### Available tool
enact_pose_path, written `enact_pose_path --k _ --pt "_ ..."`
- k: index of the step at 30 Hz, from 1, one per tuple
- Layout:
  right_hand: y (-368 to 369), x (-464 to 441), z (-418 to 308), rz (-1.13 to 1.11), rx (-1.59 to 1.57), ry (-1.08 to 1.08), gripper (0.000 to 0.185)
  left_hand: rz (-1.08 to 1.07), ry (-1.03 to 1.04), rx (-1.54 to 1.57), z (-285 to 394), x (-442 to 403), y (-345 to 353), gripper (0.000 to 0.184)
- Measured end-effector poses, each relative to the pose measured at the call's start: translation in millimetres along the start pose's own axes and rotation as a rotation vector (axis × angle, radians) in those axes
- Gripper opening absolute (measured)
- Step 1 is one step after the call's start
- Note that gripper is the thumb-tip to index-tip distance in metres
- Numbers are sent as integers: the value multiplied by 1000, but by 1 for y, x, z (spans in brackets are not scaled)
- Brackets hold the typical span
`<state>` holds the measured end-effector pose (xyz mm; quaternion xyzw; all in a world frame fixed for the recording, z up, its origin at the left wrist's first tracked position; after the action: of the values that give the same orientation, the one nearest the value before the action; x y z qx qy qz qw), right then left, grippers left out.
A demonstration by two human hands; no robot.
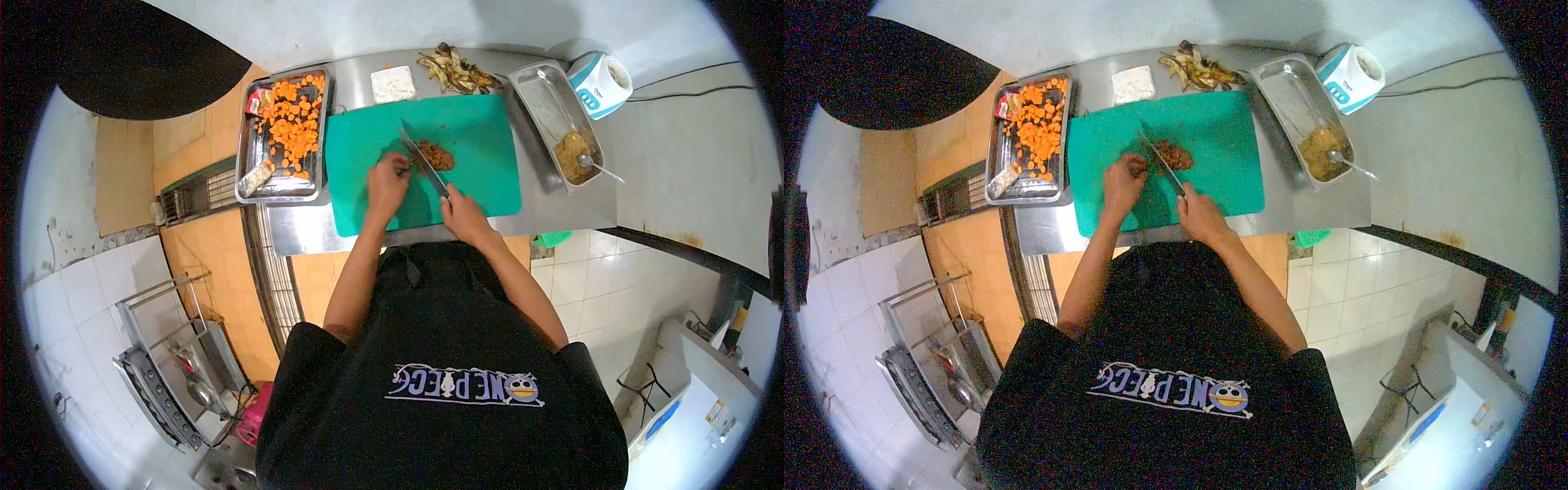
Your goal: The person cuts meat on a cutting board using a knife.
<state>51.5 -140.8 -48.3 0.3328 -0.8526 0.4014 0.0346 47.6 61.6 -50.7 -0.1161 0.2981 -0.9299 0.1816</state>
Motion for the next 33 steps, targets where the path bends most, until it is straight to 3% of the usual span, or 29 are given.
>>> enact_pose_path --k 6,14,22,24,27,30,33 --pt "-7 4 -5 89 9 -20 34 -11 93 -148 15 3 8 28" --pt "-11 8 0 43 50 34 34 10 200 -252 22 4 9 23" --pt "1 8 -3 -31 252 79 35 47 212 -226 18 6 11 19" --pt "5 2 -5 83 308 35 30 55 218 -198 17 3 11 18" --pt "7 0 0 -40 311 83 42 16 178 -220 19 7 11 18" --pt "-3 -9 8 -34 42 -55 42 8 187 -143 23 1 12 20" --pt "-10 -2 18 -44 88 8 42 46 86 -146 22 5 10 16"
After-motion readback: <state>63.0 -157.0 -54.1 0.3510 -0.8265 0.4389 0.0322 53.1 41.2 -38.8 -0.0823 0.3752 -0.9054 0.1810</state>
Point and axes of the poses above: each hand's wrist, its own x-axis away from the middle knuckle, its own y-axis out of the palm, z = x × y, the point moved 6 cm from there along -x, towards the middle knuckle, and after that the axes turned 3 degrees about -y, right-handed, at the moved point
